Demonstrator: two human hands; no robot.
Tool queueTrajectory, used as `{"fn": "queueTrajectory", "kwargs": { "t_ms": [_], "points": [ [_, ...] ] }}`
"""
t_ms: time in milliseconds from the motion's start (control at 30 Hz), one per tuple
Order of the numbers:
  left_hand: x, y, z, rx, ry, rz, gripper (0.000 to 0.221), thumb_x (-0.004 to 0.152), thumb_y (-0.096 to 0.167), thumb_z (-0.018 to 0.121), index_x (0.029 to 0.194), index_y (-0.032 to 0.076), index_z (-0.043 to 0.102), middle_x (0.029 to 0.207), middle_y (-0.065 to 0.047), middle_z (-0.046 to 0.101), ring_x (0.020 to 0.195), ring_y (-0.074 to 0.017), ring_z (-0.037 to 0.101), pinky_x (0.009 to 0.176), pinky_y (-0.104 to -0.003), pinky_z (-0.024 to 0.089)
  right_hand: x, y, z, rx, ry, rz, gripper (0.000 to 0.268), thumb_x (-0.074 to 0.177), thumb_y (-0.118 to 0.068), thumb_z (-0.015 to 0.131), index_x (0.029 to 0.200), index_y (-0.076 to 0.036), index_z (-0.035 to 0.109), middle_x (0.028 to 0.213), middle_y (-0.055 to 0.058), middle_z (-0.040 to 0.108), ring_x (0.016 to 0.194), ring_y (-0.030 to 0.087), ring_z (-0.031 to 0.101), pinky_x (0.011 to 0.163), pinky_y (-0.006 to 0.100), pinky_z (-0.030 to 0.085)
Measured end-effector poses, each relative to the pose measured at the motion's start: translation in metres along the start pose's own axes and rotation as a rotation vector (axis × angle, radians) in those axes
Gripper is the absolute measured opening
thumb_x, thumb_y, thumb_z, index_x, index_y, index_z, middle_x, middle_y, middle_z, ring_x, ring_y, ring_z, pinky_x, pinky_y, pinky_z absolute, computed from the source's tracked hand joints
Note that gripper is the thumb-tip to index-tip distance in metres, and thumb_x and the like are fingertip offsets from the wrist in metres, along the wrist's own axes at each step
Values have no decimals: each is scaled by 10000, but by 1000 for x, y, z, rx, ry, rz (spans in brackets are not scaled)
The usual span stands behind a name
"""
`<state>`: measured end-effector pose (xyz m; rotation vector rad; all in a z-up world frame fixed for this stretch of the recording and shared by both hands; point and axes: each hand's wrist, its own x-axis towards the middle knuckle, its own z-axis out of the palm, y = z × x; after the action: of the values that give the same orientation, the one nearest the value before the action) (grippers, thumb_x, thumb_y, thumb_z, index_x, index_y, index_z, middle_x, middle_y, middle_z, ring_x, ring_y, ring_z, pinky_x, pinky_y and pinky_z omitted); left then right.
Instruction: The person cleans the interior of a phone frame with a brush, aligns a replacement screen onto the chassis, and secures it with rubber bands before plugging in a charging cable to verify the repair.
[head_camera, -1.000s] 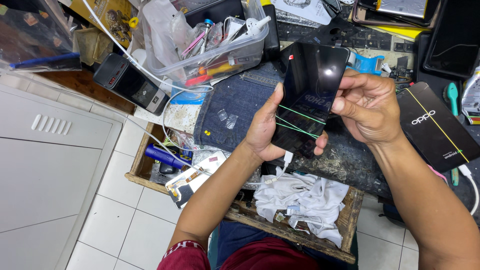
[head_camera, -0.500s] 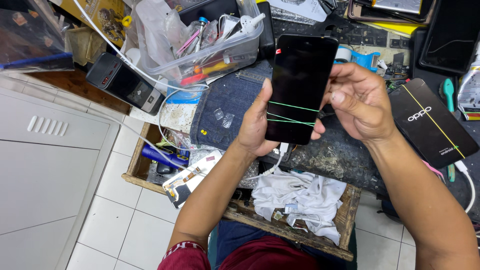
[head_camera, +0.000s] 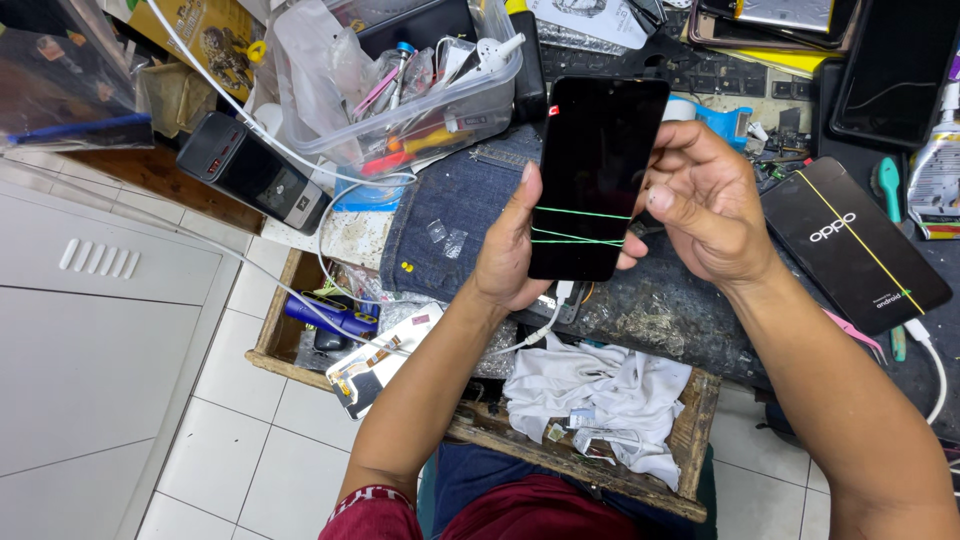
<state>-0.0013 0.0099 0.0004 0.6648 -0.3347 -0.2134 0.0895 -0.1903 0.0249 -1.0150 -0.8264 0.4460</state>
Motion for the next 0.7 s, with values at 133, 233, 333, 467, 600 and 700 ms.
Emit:
{"fn": "queueTrajectory", "kwargs": {
  "t_ms": [133, 233, 333, 467, 600, 700],
  "points": [
    [-1, -5, 1, 49, -9, -11, 822, 1135, 626, 221, 1500, -59, 493, 1202, -276, 679, 1088, -367, 718, 972, -445, 600, -3, 3, -3, 17, 53, 5, 325, 1068, -141, 698, 1320, 6, 553, 1202, 109, 660, 1088, 145, 651, 983, 312, 554],
    [-2, -7, 3, 59, -9, -36, 790, 1134, 617, 233, 1511, -36, 468, 1190, -279, 681, 1102, -364, 717, 968, -434, 603, -3, 4, -2, -10, 76, -20, 303, 1076, -153, 719, 1290, 7, 577, 1205, 82, 667, 1125, 123, 632, 1056, 280, 502],
    [-2, -9, 5, 62, -8, -43, 780, 1141, 614, 244, 1522, -33, 454, 1199, -277, 675, 1106, -369, 715, 960, -429, 605, -2, 2, 0, -22, 97, -18, 320, 1054, -159, 728, 1296, 2, 593, 1209, 64, 668, 1133, 111, 626, 1075, 276, 490],
    [-1, -8, 8, 68, 39, -45, 758, 1114, 605, 256, 1518, -13, 428, 1313, -245, 639, 1127, -386, 708, 973, -450, 609, -1, 0, 1, -19, 103, -25, 316, 1047, -148, 729, 1291, 7, 601, 1201, 67, 677, 1127, 110, 630, 1079, 275, 490],
    [-1, -8, 8, 75, 27, -40, 762, 1122, 608, 268, 1534, -14, 420, 1330, -243, 629, 1138, -393, 702, 988, -460, 605, -1, 0, 1, -28, 117, -26, 301, 1053, -141, 727, 1281, 12, 604, 1185, 72, 685, 1111, 111, 638, 1070, 272, 493],
    [-1, -10, 8, 78, 42, -40, 766, 1122, 610, 269, 1526, -23, 421, 1320, -242, 631, 1137, -395, 705, 990, -466, 606, -2, 0, 1, -34, 120, -23, 341, 1042, -149, 719, 1328, -1, 605, 1203, 79, 691, 1111, 113, 645, 1058, 272, 503]
  ]
}}
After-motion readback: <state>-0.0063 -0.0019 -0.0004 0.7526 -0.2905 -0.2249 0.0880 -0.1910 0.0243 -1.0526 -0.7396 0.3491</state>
